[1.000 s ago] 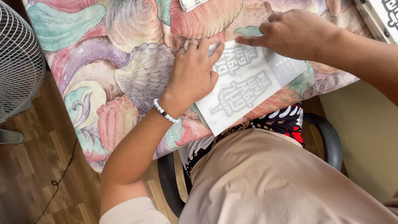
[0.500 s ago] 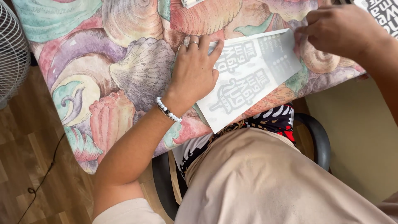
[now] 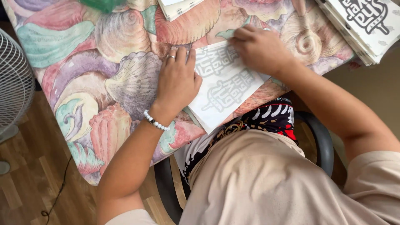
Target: Peeling the backing off large printed stickers and folding the sheets on a table
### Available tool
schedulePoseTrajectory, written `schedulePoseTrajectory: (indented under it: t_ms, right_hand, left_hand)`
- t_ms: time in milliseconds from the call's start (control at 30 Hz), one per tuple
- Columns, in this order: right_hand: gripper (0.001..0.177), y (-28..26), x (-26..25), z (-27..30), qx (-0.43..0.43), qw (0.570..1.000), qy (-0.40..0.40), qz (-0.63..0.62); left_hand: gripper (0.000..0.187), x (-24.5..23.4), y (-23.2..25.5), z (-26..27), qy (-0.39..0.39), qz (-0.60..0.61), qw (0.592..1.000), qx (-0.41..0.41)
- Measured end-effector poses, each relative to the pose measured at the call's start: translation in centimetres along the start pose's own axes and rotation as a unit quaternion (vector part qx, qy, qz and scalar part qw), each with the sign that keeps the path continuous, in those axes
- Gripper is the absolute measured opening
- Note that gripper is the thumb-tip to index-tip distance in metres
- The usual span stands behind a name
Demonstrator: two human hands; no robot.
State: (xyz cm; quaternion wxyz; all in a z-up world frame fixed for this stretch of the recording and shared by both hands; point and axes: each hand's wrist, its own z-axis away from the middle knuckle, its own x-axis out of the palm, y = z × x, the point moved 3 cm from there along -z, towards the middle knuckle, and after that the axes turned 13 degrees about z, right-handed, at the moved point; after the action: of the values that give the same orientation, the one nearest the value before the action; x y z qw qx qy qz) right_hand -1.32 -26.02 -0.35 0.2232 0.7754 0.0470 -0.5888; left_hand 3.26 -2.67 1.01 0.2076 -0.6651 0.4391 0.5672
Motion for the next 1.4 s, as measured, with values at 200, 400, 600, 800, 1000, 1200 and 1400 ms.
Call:
schedulePoseTrajectory:
  t_ms: [200, 400, 600, 800, 1000, 1200, 1400]
  right_hand:
    - [0.026, 4.5, 1.0, 4.3, 0.047, 0.996, 0.059, 0.052]
    - [0.01, -1.8, 1.8, -1.3, -0.024, 0.995, 0.079, -0.052]
    - [0.014, -4.0, 2.1, -3.0, -0.052, 0.975, 0.216, -0.018]
    - [0.015, 4.0, 3.7, 3.8, 0.006, 0.983, 0.179, 0.046]
    - [0.014, 4.1, 2.8, 3.9, 0.019, 0.989, 0.114, 0.089]
    - [0.007, -4.5, 1.9, -4.0, -0.084, 0.967, 0.24, 0.024]
    - [0.015, -1.8, 4.0, -0.9, -0.047, 0.982, 0.179, 0.033]
  left_hand:
    - [0.052, 0.0, -0.1, 0.0, 0.013, -0.033, 0.999, 0.025]
    - [0.06, 1.0, 0.5, 0.5, -0.001, -0.07, 0.997, 0.014]
    - [0.058, 1.2, 0.1, 0.9, 0.054, -0.014, 0.997, 0.05]
    - [0.058, 0.7, -0.2, -0.1, 0.045, -0.002, 0.998, 0.054]
    - [0.052, 0.0, 1.1, -1.4, 0.021, -0.037, 0.998, 0.055]
    - [0.055, 2.3, 0.6, -0.2, 0.087, -0.038, 0.995, 0.03]
    - [0.052, 1.3, 0.6, -0.3, 0.067, 0.019, 0.998, -0.001]
